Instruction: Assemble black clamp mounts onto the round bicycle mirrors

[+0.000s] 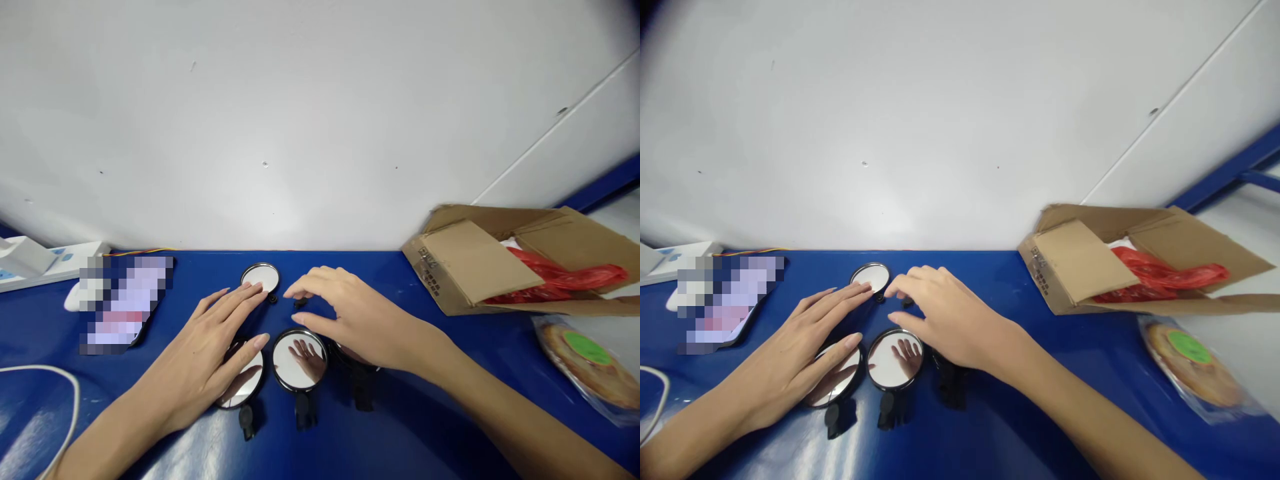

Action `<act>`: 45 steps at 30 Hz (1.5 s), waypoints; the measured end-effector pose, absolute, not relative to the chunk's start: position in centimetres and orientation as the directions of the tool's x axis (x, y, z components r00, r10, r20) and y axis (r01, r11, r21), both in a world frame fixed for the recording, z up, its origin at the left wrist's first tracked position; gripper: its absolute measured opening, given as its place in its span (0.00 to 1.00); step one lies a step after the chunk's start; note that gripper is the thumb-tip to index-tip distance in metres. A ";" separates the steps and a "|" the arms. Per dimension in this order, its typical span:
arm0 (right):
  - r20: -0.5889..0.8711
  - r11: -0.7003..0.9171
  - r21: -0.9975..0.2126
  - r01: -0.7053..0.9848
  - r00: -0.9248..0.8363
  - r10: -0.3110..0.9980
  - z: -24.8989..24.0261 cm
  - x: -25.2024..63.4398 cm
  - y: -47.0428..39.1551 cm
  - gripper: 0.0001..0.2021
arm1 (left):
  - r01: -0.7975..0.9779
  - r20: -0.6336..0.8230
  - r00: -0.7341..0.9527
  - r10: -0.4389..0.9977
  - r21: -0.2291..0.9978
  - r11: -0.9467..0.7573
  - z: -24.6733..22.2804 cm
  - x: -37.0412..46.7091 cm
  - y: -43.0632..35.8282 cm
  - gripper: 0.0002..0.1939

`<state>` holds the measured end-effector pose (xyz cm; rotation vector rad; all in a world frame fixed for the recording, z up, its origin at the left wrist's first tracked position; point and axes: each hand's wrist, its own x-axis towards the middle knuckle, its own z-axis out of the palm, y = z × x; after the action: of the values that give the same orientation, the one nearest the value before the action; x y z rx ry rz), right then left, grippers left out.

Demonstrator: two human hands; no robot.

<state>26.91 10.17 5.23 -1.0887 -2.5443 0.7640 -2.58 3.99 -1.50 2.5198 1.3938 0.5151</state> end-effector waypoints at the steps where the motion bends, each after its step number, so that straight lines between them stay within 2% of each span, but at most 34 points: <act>1: 0.026 0.601 -0.548 0.582 -0.706 0.708 5.8 26.9 9.7 0.10 | 0.772 0.210 0.486 0.848 0.352 -0.529 -1.6 -2.6 3.9 0.32; 8: -0.060 0.690 -0.467 0.553 -0.798 0.599 7.4 26.2 7.0 0.13 | 0.762 0.279 0.424 0.862 0.404 -0.506 -1.2 -2.5 3.6 0.29; 16: -0.064 0.743 -0.413 0.527 -0.830 0.553 6.3 25.9 5.3 0.31 | 0.734 0.315 0.422 0.850 0.431 -0.524 0.1 -2.0 3.7 0.17; 23: -0.128 0.711 -0.445 0.544 -0.825 0.551 6.0 26.2 5.9 0.26 | 0.725 0.299 0.430 0.852 0.447 -0.523 0.0 -1.7 3.7 0.16; 29: -0.133 0.681 -0.482 0.551 -0.815 0.564 6.6 26.0 6.4 0.30 | 0.713 0.329 0.411 0.850 0.465 -0.524 -0.1 -1.7 3.6 0.16; 32: -0.096 0.669 -0.515 0.536 -0.811 0.577 7.4 25.9 6.6 0.34 | 0.679 0.312 0.345 0.886 0.568 -0.464 0.0 -1.8 3.2 0.15; 35: 0.014 0.667 -0.550 0.503 -0.792 0.610 8.0 25.7 6.6 0.40 | 0.578 0.244 0.282 0.928 0.728 -0.368 0.3 -1.8 2.7 0.21; 38: 0.114 0.709 -0.544 0.449 -0.797 0.593 8.0 25.4 6.6 0.42 | 0.373 0.085 0.274 0.958 0.908 -0.188 0.9 -1.4 2.2 0.28; 41: 0.184 0.807 -0.462 0.368 -0.850 0.493 7.7 24.9 6.4 0.41 | 0.147 -0.072 0.280 0.957 0.989 0.031 1.3 -0.8 1.9 0.30; 43: 0.209 0.871 -0.369 0.324 -0.884 0.417 7.4 24.6 6.1 0.40 | 0.069 -0.096 0.284 0.954 0.994 0.080 1.4 -0.4 1.9 0.23; 45: 0.238 0.903 -0.279 0.327 -0.887 0.395 7.0 24.3 5.7 0.40 | 0.037 -0.097 0.273 0.957 0.995 0.090 1.4 -0.1 2.1 0.13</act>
<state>24.28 5.71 7.00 -0.5392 -2.7768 0.3356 -0.12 2.07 1.40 1.2766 1.0625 0.9240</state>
